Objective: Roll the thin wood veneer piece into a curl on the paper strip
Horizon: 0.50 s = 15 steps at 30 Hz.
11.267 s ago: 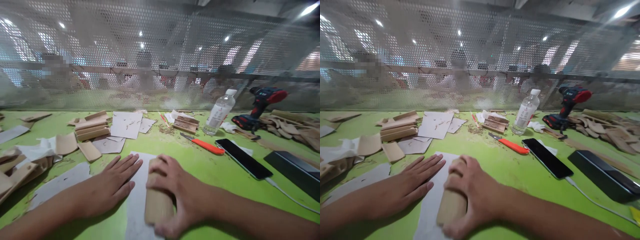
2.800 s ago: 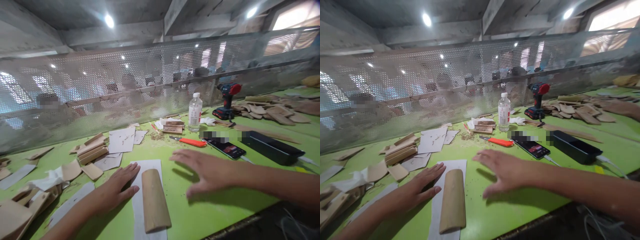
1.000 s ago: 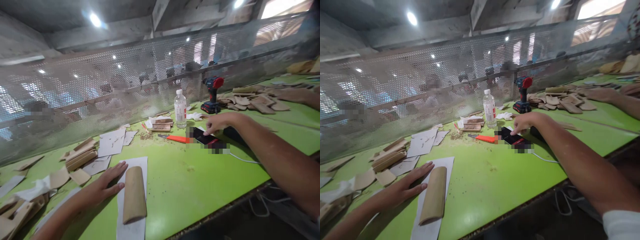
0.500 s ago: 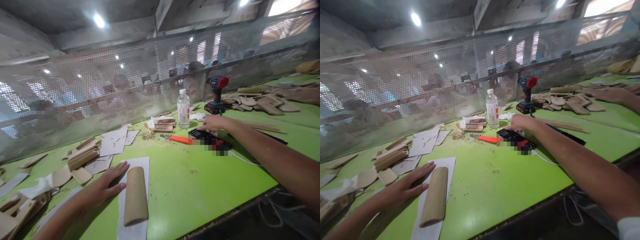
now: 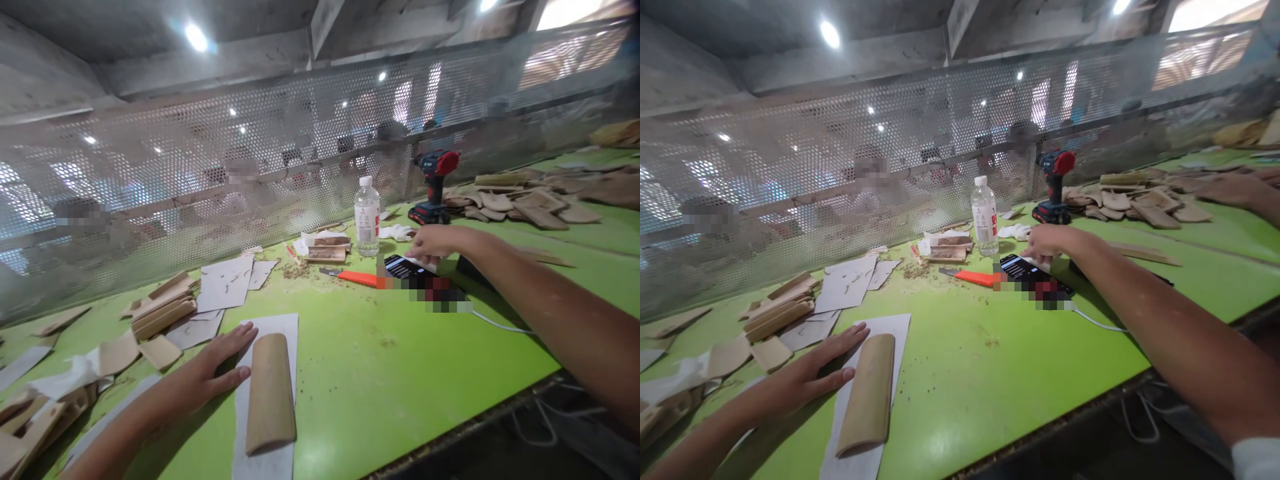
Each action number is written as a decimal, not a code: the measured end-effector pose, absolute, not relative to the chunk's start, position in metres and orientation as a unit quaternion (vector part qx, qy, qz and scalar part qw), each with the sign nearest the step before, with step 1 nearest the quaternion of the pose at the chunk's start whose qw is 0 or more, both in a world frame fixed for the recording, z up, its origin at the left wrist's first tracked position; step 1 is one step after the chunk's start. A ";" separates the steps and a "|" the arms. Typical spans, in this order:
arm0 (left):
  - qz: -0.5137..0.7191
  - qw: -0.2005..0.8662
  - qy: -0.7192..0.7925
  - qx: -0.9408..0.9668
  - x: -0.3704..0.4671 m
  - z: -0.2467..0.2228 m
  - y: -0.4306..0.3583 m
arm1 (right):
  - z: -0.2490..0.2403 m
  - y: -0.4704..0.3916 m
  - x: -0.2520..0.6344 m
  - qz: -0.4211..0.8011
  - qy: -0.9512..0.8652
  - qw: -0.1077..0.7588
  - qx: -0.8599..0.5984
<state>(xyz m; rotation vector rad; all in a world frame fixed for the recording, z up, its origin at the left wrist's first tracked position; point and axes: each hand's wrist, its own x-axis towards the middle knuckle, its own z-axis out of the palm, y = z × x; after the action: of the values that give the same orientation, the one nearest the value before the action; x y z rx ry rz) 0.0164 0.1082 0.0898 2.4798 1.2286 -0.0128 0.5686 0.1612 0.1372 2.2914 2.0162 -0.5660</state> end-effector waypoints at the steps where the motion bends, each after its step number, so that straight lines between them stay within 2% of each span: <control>1: -0.006 0.188 0.436 0.880 0.016 0.090 0.108 | 0.141 0.158 0.569 -0.204 0.641 0.046 0.739; 6: -0.008 0.193 0.439 0.878 0.015 0.089 0.108 | 0.153 0.145 0.570 -0.247 0.627 0.107 0.731; 15: 0.000 0.188 0.436 0.880 0.015 0.090 0.108 | 0.149 0.148 0.569 -0.257 0.625 0.128 0.726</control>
<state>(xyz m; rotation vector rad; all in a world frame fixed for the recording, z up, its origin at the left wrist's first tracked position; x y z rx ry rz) 0.0147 0.1076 0.0896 2.4768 1.2271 0.0003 0.5687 0.1475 0.1491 2.1120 1.8183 -0.7478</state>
